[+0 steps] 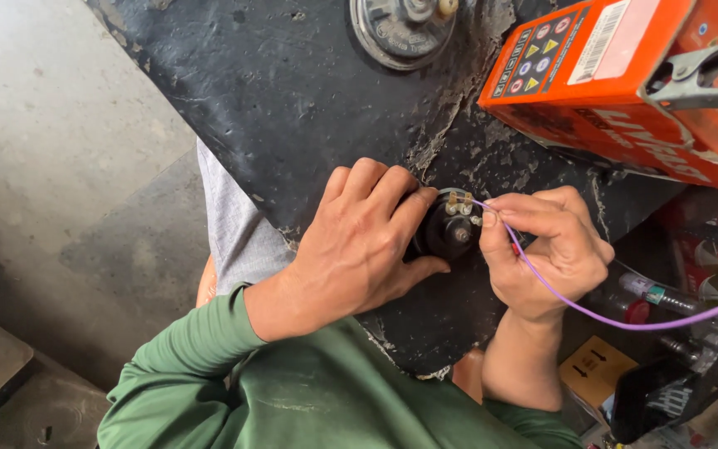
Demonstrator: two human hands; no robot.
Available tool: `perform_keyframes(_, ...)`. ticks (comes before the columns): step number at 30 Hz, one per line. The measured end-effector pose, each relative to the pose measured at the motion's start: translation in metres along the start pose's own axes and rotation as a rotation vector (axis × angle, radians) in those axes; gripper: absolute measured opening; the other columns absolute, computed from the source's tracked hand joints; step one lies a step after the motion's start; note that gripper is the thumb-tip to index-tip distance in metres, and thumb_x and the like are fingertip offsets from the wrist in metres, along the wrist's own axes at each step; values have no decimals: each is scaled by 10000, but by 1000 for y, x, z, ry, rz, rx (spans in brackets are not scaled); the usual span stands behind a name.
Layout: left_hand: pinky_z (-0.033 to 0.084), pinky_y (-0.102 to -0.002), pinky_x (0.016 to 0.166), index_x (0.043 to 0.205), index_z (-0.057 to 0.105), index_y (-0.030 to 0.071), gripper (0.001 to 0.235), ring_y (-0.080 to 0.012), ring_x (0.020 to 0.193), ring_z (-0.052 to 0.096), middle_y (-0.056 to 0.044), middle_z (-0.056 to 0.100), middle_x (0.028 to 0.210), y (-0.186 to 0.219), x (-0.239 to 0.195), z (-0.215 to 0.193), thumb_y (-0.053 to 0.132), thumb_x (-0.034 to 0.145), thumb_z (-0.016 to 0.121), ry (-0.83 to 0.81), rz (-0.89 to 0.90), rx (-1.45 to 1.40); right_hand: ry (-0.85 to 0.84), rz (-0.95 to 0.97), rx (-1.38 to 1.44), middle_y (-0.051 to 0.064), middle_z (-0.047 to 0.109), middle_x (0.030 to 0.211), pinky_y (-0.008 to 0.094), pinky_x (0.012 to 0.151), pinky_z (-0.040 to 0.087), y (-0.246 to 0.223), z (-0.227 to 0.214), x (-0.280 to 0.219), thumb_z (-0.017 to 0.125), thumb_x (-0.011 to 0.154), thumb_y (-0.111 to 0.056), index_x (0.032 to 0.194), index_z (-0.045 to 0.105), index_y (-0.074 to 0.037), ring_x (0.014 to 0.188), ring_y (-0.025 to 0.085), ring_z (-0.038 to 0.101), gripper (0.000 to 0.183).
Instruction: Testing a motorcycle horn using a battery and wires.
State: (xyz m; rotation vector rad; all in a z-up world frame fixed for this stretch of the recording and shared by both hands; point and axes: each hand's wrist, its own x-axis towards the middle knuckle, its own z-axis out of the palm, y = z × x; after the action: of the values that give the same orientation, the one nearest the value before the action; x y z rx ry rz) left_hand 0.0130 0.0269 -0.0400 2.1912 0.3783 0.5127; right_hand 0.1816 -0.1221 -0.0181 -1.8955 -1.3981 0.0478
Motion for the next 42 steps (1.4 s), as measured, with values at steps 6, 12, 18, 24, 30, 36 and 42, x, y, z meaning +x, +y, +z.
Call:
perform_keyframes(6, 399, -426, 857, 1203, 665, 34, 705, -299, 1024, 521, -81, 578, 1075, 0, 0, 0, 435, 666, 884, 7, 1, 2, -2, 24, 8, 141, 757, 931, 263, 739, 546, 2, 0, -2, 811, 950, 71, 972, 626, -19, 776, 181, 660, 207)
perform_keyframes(12, 399, -425, 861, 1205, 664, 32, 709, -299, 1023, 520, -84, 578, 1077, 0, -1, 0, 434, 665, 885, 10, 1, -5, 1, 47, 19, 133, 757, 927, 267, 749, 548, 4, 0, -5, 812, 956, 64, 977, 621, -20, 782, 183, 665, 210)
perform_keyframes(18, 397, -425, 860, 1202, 665, 30, 701, -300, 1024, 520, -86, 577, 1070, 0, -1, 1, 429, 670, 885, 14, 8, -5, 2, -7, -110, 116, 757, 945, 287, 736, 559, -4, 2, 1, 822, 947, 62, 965, 632, -29, 778, 204, 670, 211)
perform_keyframes(24, 398, -429, 873, 1202, 661, 14, 713, -299, 1039, 521, -88, 579, 1079, -2, -3, 1, 432, 669, 882, 27, 26, -3, -52, -115, -202, 98, 755, 979, 311, 705, 550, -15, 3, 10, 843, 913, 49, 961, 655, -44, 757, 239, 651, 215)
perform_keyframes(30, 401, -433, 862, 1172, 660, 19, 660, -302, 1020, 528, -89, 588, 1058, -2, 2, 0, 396, 674, 871, 63, 29, -32, -91, -100, -186, 97, 757, 979, 308, 722, 555, -14, 2, 12, 842, 920, 53, 972, 654, -46, 774, 234, 659, 218)
perform_keyframes(36, 421, -427, 844, 1088, 706, 80, 267, -298, 982, 556, -69, 613, 1006, -12, 16, 4, 172, 842, 756, 105, 57, -53, -88, 19, -60, 119, 764, 972, 279, 764, 559, -12, 1, 9, 821, 940, 73, 966, 642, -26, 816, 204, 680, 206)
perform_keyframes(42, 400, -441, 776, 880, 751, 132, 62, -295, 923, 555, -54, 626, 884, -7, 28, 10, 151, 846, 702, 78, 19, 14, -80, 78, 14, 125, 765, 975, 275, 790, 560, -12, 0, 10, 809, 936, 76, 943, 637, -21, 841, 201, 694, 197)
